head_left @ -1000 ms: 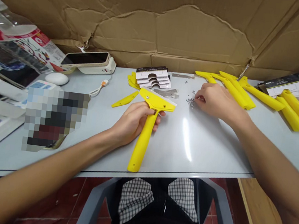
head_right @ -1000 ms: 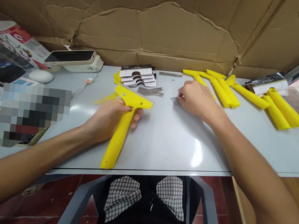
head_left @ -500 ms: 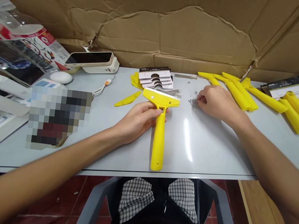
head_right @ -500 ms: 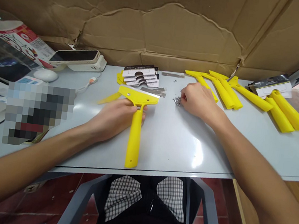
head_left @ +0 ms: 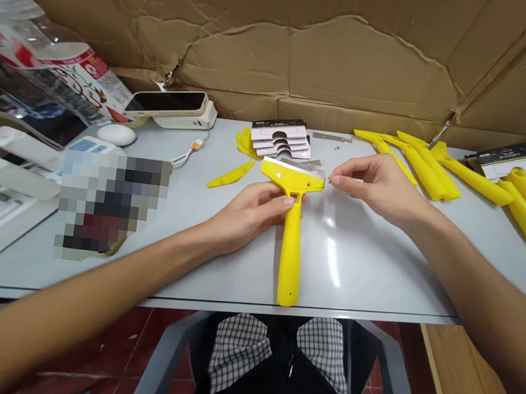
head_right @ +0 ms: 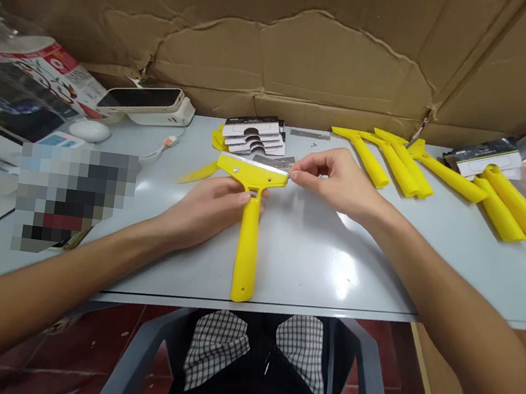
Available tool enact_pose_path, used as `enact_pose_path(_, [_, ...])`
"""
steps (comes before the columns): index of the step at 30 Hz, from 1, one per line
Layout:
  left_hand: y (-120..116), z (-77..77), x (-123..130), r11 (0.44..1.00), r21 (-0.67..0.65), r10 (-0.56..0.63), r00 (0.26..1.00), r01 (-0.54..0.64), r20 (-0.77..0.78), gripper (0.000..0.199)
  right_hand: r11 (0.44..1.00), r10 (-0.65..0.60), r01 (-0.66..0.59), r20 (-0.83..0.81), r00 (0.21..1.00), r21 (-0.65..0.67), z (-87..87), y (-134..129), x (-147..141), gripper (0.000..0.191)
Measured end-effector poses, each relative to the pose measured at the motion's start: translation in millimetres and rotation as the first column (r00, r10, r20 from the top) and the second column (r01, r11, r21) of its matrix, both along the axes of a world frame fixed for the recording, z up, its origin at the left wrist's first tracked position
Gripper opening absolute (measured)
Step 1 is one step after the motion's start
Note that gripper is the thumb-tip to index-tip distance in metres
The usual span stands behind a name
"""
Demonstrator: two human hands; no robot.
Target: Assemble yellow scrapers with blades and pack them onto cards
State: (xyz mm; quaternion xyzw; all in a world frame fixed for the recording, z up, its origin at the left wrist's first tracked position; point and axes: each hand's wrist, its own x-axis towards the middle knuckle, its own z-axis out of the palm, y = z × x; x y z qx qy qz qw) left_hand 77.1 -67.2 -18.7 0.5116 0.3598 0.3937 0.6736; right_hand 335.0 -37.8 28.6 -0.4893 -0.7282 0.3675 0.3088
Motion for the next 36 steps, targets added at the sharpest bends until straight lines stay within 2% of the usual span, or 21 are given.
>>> enact_pose_path(2, [-0.1,0.8,-0.4,0.999,0.026,-0.024,1.000,0.024,-0.002,0.024,0.999,0.033,-0.036,-0.117,0.993,-0.026,-3.5,-0.8,-2.6,0.032])
enact_pose_path(5, [-0.5,2.1,-0.4,0.997,0.062,-0.037,0.999,0.039,-0.023,0.024,0.997,0.049,-0.058,-0.176,0.983,-0.048,-4.8,-1.5,-4.4,0.026])
enact_pose_path(15, [-0.5,3.5,-2.0,0.992,0.108,-0.052,0.996,0.060,-0.073,0.025,0.996,0.058,-0.070,-0.194,0.979,-0.055,-6.5,-2.4,-6.2,0.019])
enact_pose_path(22, [-0.6,2.8,-1.7,0.989,0.124,-0.068,0.994,0.078,-0.086,0.029,0.998,0.058,-0.063,-0.149,0.987,-0.026,-9.7,0.5,-4.5,0.015])
enact_pose_path(27, [-0.1,4.3,-2.0,0.984,0.151,-0.074,0.988,0.094,-0.133,0.035,0.995,0.046,-0.040,-0.058,0.997,0.090,-16.5,-1.6,-9.3,0.009])
enact_pose_path(32, [-0.5,5.4,-2.0,0.978,0.186,-0.061,0.982,0.094,-0.180,0.039,0.969,0.016,-0.020,0.020,1.000,0.247,-20.1,-11.1,-19.4,0.011])
enact_pose_path(36, [-0.5,5.7,-1.7,0.973,0.195,-0.091,0.981,0.124,-0.170,0.041,0.950,-0.009,-0.006,0.047,0.999,0.311,-20.4,-15.4,-22.9,0.010])
